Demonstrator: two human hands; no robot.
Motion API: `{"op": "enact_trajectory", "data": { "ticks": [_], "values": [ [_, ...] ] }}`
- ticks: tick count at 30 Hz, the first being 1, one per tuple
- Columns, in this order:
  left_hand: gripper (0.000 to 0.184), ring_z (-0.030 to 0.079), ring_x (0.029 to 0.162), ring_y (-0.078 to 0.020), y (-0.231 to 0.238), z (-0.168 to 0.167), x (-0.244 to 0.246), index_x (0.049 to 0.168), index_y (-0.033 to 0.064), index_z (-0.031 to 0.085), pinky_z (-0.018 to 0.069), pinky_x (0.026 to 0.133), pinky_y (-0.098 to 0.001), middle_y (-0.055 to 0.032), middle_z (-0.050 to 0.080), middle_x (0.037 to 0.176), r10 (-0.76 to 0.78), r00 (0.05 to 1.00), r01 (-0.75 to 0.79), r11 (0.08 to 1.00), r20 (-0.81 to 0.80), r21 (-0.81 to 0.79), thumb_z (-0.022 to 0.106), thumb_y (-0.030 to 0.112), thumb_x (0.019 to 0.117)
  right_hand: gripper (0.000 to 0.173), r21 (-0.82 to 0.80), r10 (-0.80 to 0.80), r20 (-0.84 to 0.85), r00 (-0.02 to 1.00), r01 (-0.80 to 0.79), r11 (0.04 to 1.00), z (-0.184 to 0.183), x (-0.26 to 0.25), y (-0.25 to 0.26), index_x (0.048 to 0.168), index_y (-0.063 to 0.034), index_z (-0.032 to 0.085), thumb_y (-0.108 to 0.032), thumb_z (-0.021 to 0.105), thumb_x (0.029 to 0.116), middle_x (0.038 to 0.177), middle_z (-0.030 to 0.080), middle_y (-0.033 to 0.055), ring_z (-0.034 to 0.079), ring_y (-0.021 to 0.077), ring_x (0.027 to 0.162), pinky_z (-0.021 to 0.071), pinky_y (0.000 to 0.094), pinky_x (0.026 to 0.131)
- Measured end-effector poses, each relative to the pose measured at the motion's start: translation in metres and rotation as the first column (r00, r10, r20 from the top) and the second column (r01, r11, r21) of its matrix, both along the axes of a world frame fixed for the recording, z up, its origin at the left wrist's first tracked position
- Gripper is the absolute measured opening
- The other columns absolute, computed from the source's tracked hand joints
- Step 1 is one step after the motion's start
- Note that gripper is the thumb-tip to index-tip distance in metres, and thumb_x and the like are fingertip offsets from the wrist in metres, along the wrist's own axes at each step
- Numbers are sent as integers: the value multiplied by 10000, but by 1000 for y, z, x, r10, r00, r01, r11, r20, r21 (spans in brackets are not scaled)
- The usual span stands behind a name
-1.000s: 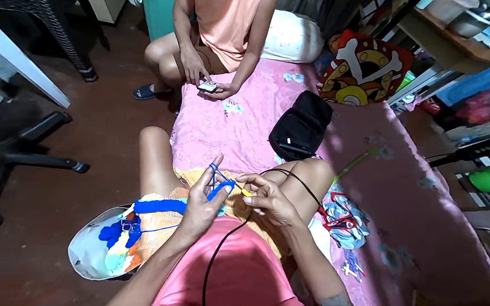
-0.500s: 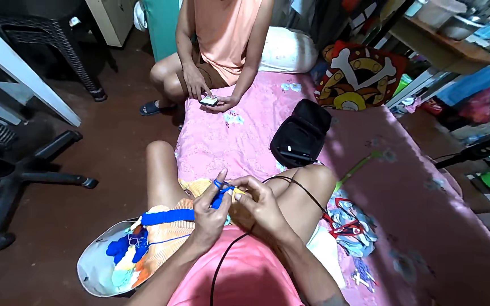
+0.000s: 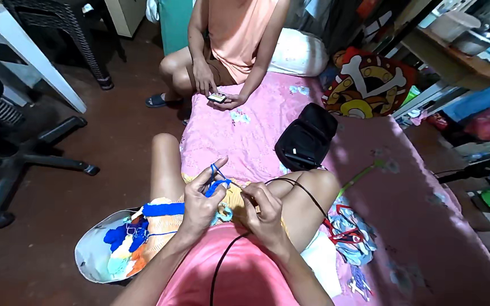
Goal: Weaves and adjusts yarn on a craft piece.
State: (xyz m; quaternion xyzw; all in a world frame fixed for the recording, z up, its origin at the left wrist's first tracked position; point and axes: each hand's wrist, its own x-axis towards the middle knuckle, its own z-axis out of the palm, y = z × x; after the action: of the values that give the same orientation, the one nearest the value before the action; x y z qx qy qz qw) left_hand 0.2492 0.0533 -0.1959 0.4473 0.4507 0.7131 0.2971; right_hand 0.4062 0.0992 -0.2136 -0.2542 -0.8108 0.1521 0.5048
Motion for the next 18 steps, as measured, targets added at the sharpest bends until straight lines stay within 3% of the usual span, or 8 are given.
{"op": "enact_trajectory", "data": {
  "ticks": [7,9,10,12,14,15,16,18],
  "values": [
    [397,662,782,15,-1,8,-15,1198,9,710,568,740,-168,55,725,918,-71,993,62,994,-97,-91,592,-5,819,182,247,-171,166,971,127,961,4,5,-4,950,-37,745,-89,575,911,865,704,109,652,186,716,539,280,618],
    [376,656,783,33,-2,10,-18,1175,27,722,560,743,-154,65,726,918,-103,987,87,988,-121,-128,597,2,822,181,253,-162,184,969,113,961,7,7,-3,935,-45,752,-87,578,909,852,710,107,643,189,692,525,289,598],
    [370,656,791,37,-2,10,-20,1166,33,728,559,746,-152,64,731,933,-124,983,106,985,-135,-135,593,5,822,171,190,-116,187,976,80,979,8,9,-3,934,-39,750,-73,584,907,856,710,103,652,176,709,534,279,614],
    [357,661,823,43,-2,7,-24,1153,40,736,559,768,-150,58,743,980,-162,971,142,983,-178,-117,585,7,831,136,-118,70,129,989,-55,991,13,14,-2,953,-5,734,-35,606,918,898,714,85,679,107,799,571,227,705],
    [331,656,840,46,-2,3,-25,1145,24,736,556,784,-146,39,742,999,-179,952,168,984,-246,-64,582,9,853,118,-483,222,-63,973,-225,846,16,19,-1,1003,40,702,14,628,915,953,705,71,667,52,866,569,196,783],
    [328,649,828,44,-1,0,-25,1146,18,735,552,772,-144,33,735,978,-176,948,170,984,-265,-48,583,11,855,123,-556,229,-127,965,-260,789,16,19,-1,1011,45,692,32,632,905,961,707,66,665,42,866,570,195,786],
    [335,649,819,42,-1,-2,-24,1153,24,735,552,762,-146,38,734,965,-178,951,169,984,-252,-56,586,13,854,128,-554,216,-123,969,-248,795,14,19,-1,1015,45,695,30,632,904,964,709,68,667,42,872,571,195,789],
    [354,651,775,31,0,0,-22,1166,50,735,557,731,-155,68,726,908,-186,971,169,978,-149,-119,602,15,839,128,-376,151,-5,988,-142,915,9,18,-2,993,27,717,-5,620,914,944,710,76,675,58,870,567,195,775]
  ]
}}
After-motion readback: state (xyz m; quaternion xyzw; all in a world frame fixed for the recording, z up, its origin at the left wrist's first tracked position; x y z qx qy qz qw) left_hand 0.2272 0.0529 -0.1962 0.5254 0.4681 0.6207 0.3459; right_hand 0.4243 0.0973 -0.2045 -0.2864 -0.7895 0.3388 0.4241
